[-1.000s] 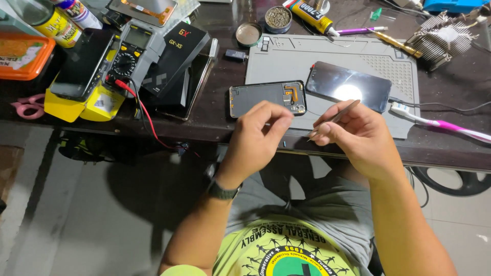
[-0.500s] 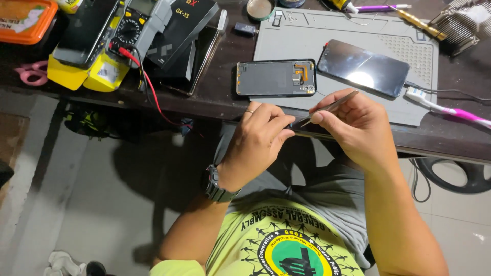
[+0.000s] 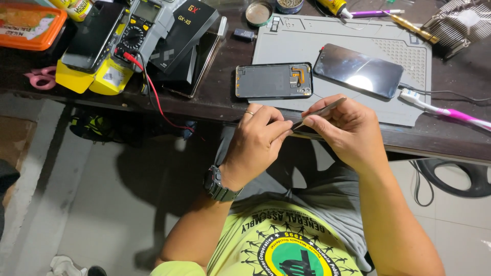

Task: Repairing a smartphone by disassembling the screen and manipulating internal components with precision tools.

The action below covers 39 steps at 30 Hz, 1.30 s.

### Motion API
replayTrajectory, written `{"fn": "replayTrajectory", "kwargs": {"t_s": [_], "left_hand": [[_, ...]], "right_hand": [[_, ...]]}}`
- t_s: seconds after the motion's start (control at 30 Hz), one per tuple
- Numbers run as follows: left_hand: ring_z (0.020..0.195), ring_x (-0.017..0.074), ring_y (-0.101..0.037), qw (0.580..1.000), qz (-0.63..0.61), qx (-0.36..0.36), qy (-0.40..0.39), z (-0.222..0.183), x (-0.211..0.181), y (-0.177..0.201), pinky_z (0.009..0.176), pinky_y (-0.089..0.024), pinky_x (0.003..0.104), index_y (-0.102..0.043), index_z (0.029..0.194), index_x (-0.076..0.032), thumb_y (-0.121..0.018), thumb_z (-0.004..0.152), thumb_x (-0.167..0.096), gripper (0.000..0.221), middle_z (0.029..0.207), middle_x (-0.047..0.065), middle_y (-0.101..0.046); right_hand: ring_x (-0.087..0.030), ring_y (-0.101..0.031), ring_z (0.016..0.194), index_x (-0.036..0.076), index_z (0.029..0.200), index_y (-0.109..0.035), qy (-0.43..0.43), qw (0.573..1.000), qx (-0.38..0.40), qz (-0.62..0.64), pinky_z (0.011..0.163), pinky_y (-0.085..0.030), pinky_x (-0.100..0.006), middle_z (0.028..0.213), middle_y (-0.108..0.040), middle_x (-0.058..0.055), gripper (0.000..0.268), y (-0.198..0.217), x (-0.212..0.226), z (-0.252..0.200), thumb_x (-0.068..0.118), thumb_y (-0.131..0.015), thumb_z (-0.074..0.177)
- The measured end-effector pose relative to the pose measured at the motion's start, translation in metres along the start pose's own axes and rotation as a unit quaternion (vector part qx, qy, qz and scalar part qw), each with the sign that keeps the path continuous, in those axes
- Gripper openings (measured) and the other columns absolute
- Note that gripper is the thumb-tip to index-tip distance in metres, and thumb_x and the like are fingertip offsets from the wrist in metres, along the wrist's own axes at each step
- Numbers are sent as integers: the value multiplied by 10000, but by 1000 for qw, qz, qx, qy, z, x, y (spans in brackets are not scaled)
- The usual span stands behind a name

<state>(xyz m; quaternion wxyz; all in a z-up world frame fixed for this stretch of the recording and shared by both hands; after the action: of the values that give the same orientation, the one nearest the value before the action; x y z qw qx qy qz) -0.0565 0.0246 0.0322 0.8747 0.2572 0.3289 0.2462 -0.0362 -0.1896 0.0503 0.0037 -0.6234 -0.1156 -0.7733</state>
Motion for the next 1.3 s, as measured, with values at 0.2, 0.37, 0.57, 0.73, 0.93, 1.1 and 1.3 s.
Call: {"fn": "replayTrajectory", "kwargs": {"t_s": [0.2,0.37,0.57,0.73,0.93,1.1,1.3], "left_hand": [[981,257,-734,998,-47,-3,33,8,5,3,866,-642,385,-870,1023,-180,-844,1079,-217,72,973,-1,-694],[790,118,-756,941,-282,0,185,58,29,-20,698,-650,266,-881,1124,-192,-847,1083,-214,57,876,-5,-798],[806,116,-827,771,-561,12,301,147,70,-81,702,-732,223,-835,1232,-52,-875,1050,-153,213,942,104,-859],[804,96,-827,756,-588,24,286,208,97,-103,703,-739,208,-842,1212,-40,-876,1057,-158,197,952,95,-866],[921,113,-756,764,-580,59,276,228,113,-103,857,-689,284,-862,1240,-43,-858,1018,-43,222,1084,43,-864],[841,44,-699,880,-459,5,124,218,118,-95,808,-598,219,-834,1191,-97,-824,1070,-5,153,974,-16,-836],[950,66,-771,876,-455,-11,160,212,120,-101,878,-661,238,-845,1195,-71,-859,1047,-28,155,1075,40,-876]], "right_hand": [[-197,-830,890,-58,1200,-761,5,999,-20,27,840,-711,-363,935,-846,-196,185,5,-7,6,8,-868,1064],[-243,-854,951,-21,1272,-672,18,986,-81,147,905,-753,-415,1079,-830,-215,161,21,-4,33,39,-754,1148],[-320,-890,1057,31,1348,-555,76,949,-120,282,950,-793,-482,1212,-824,-242,172,64,20,95,73,-649,1210],[-353,-899,1073,46,1330,-575,90,945,-121,291,981,-796,-499,1230,-828,-236,223,89,15,151,-16,-707,1161],[-243,-859,996,90,1168,-634,20,952,-125,278,901,-776,-366,1109,-797,-145,263,85,23,190,-41,-823,1041],[-367,-872,1003,56,1187,-633,-8,913,-144,382,986,-770,-495,1104,-822,-210,260,74,-15,193,-33,-818,1027],[-347,-892,1047,94,1141,-654,-67,907,-175,377,932,-765,-440,1095,-848,-201,266,69,-15,184,17,-860,991]]}}
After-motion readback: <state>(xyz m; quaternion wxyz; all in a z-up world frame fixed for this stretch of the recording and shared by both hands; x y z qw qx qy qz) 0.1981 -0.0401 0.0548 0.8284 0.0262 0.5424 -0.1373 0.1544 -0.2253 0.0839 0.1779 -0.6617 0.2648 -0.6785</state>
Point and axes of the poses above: each hand's wrist, its own z-axis towards the middle knuckle, its own y-axis out of the back of the hand, x = y × z, the point moved 4 cm from there along z, towards the middle knuckle
